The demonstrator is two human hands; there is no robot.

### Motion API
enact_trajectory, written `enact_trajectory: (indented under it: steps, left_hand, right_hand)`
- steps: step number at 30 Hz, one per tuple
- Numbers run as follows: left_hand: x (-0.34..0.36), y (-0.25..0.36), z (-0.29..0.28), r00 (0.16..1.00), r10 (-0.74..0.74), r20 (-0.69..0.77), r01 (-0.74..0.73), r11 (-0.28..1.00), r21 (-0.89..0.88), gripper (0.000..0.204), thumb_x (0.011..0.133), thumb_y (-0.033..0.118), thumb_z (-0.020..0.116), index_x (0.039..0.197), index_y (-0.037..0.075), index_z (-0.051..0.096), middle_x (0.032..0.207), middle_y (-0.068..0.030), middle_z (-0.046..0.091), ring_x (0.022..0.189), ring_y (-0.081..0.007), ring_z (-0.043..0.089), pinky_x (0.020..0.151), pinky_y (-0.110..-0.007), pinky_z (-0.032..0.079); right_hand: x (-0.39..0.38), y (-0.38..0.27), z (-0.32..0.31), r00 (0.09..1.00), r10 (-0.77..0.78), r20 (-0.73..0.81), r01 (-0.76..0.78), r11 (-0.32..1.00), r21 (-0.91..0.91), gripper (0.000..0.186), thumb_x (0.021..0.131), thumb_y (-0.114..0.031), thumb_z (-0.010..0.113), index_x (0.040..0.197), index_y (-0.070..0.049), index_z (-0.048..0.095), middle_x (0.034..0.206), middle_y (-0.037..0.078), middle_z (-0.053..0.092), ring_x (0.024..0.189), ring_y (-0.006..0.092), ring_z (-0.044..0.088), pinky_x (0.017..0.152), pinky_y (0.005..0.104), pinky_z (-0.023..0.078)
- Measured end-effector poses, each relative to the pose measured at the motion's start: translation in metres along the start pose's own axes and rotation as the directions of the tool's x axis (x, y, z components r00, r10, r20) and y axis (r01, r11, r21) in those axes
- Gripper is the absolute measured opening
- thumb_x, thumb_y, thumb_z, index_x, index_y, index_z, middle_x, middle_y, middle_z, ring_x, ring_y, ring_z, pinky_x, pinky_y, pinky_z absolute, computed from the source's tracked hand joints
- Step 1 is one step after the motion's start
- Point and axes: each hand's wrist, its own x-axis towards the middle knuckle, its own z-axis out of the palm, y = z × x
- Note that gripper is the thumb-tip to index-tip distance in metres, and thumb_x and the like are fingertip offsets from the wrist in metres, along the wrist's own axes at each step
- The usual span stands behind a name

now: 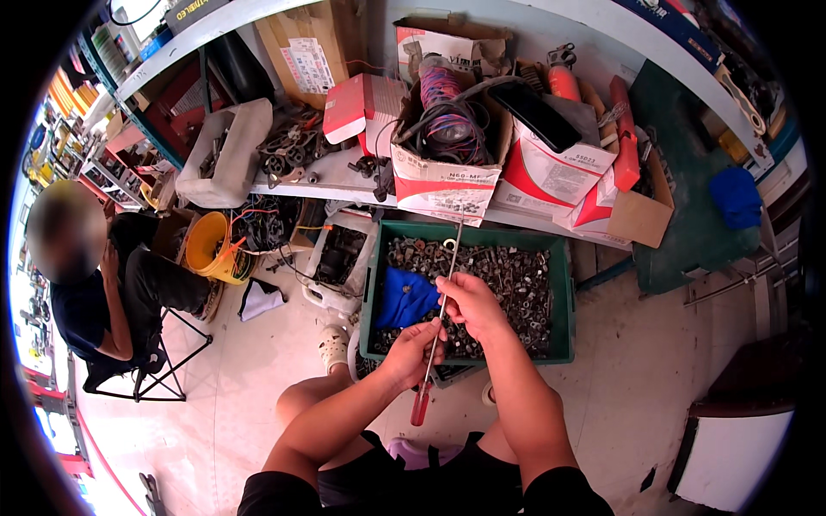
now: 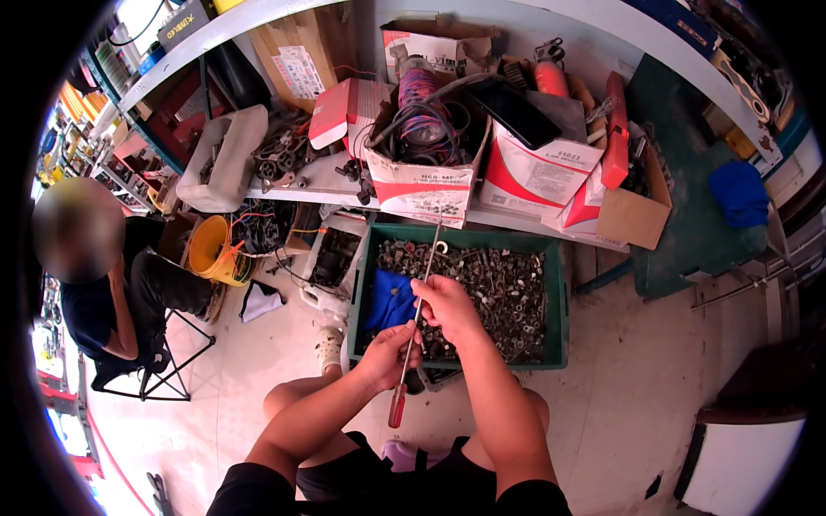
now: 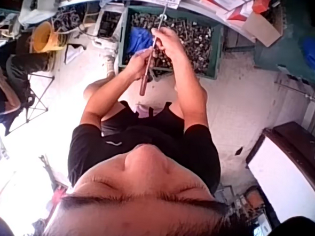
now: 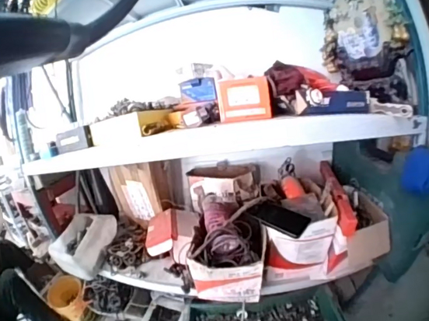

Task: The person sits on a low stool and uses a screwdriver to manipulate small metal lock cylinders from a green bin. They repeatedly pick up a cylinder, insert the screwdriver, and turn it while holding the cylinder in their other hand. Another person sits nearby working on a separate task.

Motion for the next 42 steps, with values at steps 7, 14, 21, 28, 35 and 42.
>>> enact_trajectory:
  steps: [7, 14, 21, 28, 35, 42]
  left_hand:
    - [-0.002, 0.001, 0.007, 0.999, -0.037, 0.005, 0.037, 0.992, -0.123, 0.031, 0.101, 0.031, 0.054, 0.081, 0.008, 0.055, 0.062, 0.0041, 0.036, 0.054, -0.0103, 0.032, 0.052, -0.026, 0.031]
    - [0.002, 0.0, 0.012, 1.0, 0.005, -0.009, -0.006, 0.995, -0.097, 0.028, 0.099, 0.029, 0.058, 0.08, 0.009, 0.052, 0.062, 0.0024, 0.041, 0.055, -0.0104, 0.035, 0.051, -0.026, 0.031]
    - [0.005, 0.0, 0.005, 0.999, -0.032, -0.004, 0.031, 0.987, -0.156, 0.034, 0.101, 0.032, 0.054, 0.076, 0.009, 0.052, 0.061, 0.0027, 0.037, 0.056, -0.011, 0.036, 0.051, -0.026, 0.031]
    - [0.004, 0.011, 0.003, 0.997, -0.061, -0.051, 0.04, 0.941, -0.337, 0.042, 0.104, 0.037, 0.045, 0.07, 0.012, 0.043, 0.063, 0.0019, 0.03, 0.056, -0.0125, 0.029, 0.051, -0.028, 0.027]
    - [0.002, 0.02, -0.002, 0.998, -0.028, 0.064, 0.053, 0.9, -0.432, 0.051, 0.104, 0.042, 0.039, 0.061, 0.015, 0.029, 0.057, 0.0025, 0.024, 0.053, -0.0121, 0.026, 0.049, -0.027, 0.023]
    - [-0.004, 0.034, -0.01, 0.995, -0.045, 0.09, 0.084, 0.861, -0.501, 0.049, 0.104, 0.04, 0.041, 0.063, 0.014, 0.032, 0.057, 0.003, 0.025, 0.052, -0.0105, 0.027, 0.047, -0.026, 0.022]
  right_hand:
    - [0.002, -0.002, -0.004, 0.998, -0.052, 0.027, 0.051, 0.998, 0.041, 0.027, 0.1, -0.026, 0.054, 0.093, -0.002, 0.065, 0.077, 0.004, 0.059, 0.054, 0.006, 0.046, 0.045, 0.0208, 0.034]
    - [0.011, 0.004, -0.006, 0.999, -0.043, -0.026, 0.043, 0.999, 0.008, 0.028, 0.093, -0.026, 0.067, 0.079, -0.004, 0.059, 0.064, -0.001, 0.052, 0.05, 0.006, 0.044, 0.044, 0.0206, 0.033]
    - [0.022, -0.006, -0.002, 0.966, -0.155, -0.207, 0.133, 0.984, -0.114, 0.031, 0.089, -0.033, 0.072, 0.085, -0.006, 0.056, 0.069, -0.001, 0.053, 0.053, 0.0069, 0.046, 0.045, 0.0221, 0.036]
    - [0.039, -0.018, -0.003, 0.913, -0.287, -0.289, 0.31, 0.95, 0.034, 0.036, 0.097, -0.034, 0.059, 0.118, -0.005, 0.058, 0.105, 0.005, 0.062, 0.089, 0.013, 0.059, 0.074, 0.0279, 0.048]
    - [0.062, -0.027, -0.006, 0.94, -0.264, -0.217, 0.318, 0.908, 0.273, 0.039, 0.102, -0.033, 0.051, 0.123, -0.002, 0.06, 0.112, 0.007, 0.063, 0.092, 0.0125, 0.057, 0.079, 0.0302, 0.049]
    - [0.081, -0.026, 0.0, 0.939, -0.227, -0.257, 0.324, 0.834, 0.447, 0.022, 0.097, -0.022, 0.06, 0.104, -0.003, 0.067, 0.091, 0.003, 0.062, 0.07, 0.008, 0.051, 0.06, 0.0244, 0.043]
